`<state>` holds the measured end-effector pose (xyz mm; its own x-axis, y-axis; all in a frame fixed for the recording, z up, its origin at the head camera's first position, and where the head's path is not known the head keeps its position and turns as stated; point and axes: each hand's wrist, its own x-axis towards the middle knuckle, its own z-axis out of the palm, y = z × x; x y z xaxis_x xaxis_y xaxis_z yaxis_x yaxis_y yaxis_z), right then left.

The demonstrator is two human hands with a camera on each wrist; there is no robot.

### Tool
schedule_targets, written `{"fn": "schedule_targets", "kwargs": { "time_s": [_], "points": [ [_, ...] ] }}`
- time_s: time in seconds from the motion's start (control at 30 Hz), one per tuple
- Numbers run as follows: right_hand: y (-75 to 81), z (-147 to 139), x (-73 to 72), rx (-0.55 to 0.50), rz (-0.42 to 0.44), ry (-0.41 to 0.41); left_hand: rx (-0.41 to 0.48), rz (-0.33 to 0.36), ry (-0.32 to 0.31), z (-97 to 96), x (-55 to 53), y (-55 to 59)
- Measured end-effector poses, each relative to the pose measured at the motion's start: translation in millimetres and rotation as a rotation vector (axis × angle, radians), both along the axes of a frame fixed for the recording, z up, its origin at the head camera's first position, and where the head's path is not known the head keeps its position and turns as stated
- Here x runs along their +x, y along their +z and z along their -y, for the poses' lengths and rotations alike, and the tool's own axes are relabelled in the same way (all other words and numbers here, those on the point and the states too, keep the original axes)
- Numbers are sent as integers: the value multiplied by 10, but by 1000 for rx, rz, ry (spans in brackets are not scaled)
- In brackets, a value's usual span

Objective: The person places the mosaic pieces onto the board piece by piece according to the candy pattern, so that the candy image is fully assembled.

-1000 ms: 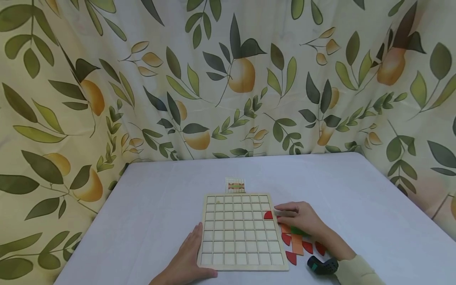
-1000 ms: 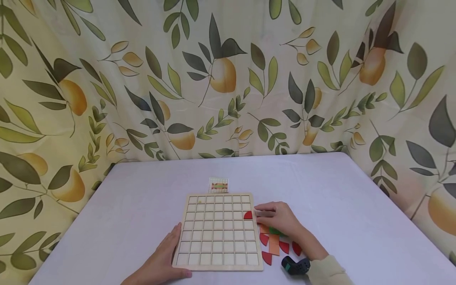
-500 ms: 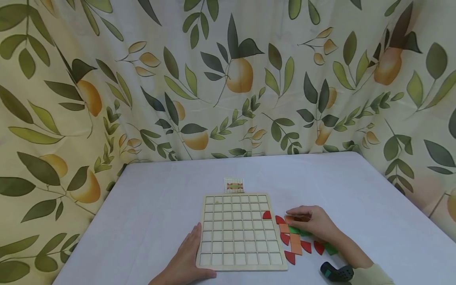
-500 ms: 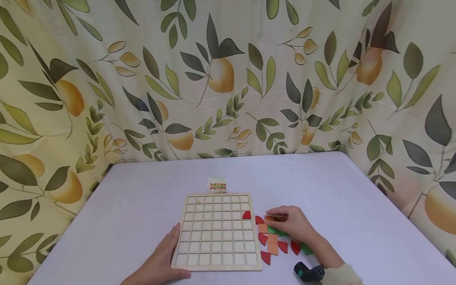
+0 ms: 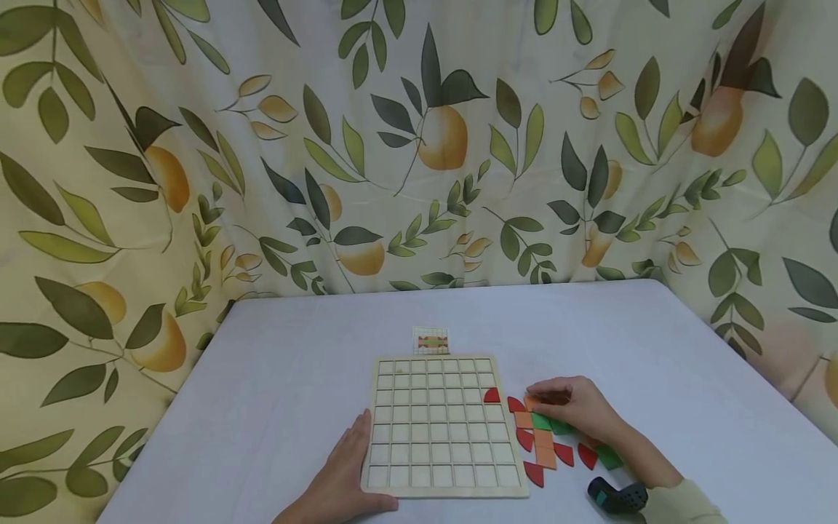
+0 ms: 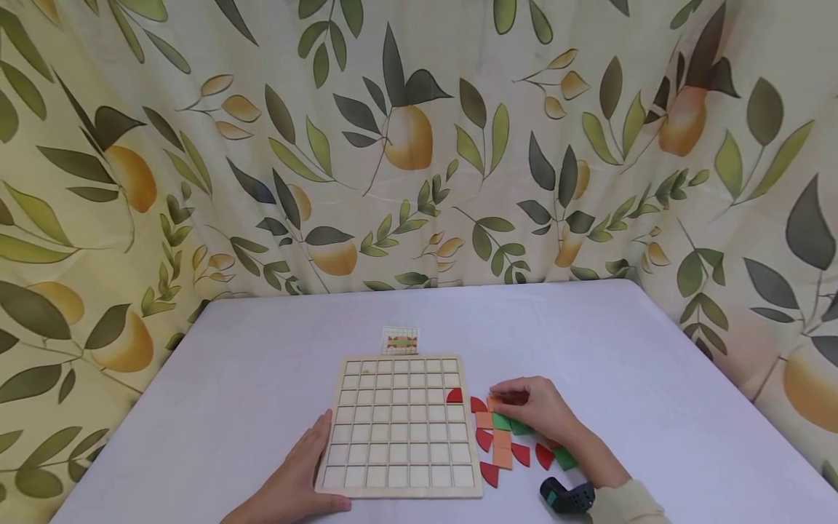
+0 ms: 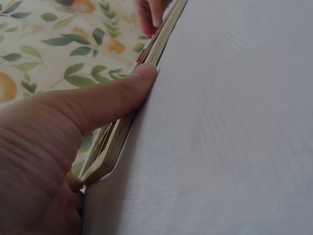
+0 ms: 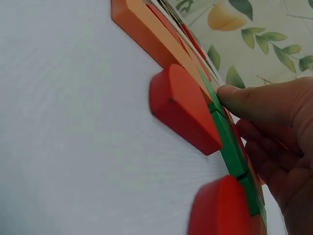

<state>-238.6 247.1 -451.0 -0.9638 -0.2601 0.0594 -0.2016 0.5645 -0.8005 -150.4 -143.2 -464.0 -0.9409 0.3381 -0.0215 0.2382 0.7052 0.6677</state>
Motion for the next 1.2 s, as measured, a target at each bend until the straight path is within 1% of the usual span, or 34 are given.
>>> {"fn": "schedule_targets", "kwargs": {
  "time_s": [0.2,0.43,0.5,0.73,1.0,1.2],
  "points": [
    [24,20,-37,19,-5,0,13,-2,6,-12,0,5],
    [26,22,-71,24,-23,34,12,-17,-3,-10,11,9],
    [22,23,-79,30,-14,26,11,-21,-4,-7,13,5],
    [20,18,-76,77,-10,19,12,-31,-9,-1,7,-16],
    [13,19,-61,71,-15,29,10,-37,-10,0,7,-29],
    [-4,15,-73,87,-39,24,14,-29,-5,0,3,-16]
  ]
}}
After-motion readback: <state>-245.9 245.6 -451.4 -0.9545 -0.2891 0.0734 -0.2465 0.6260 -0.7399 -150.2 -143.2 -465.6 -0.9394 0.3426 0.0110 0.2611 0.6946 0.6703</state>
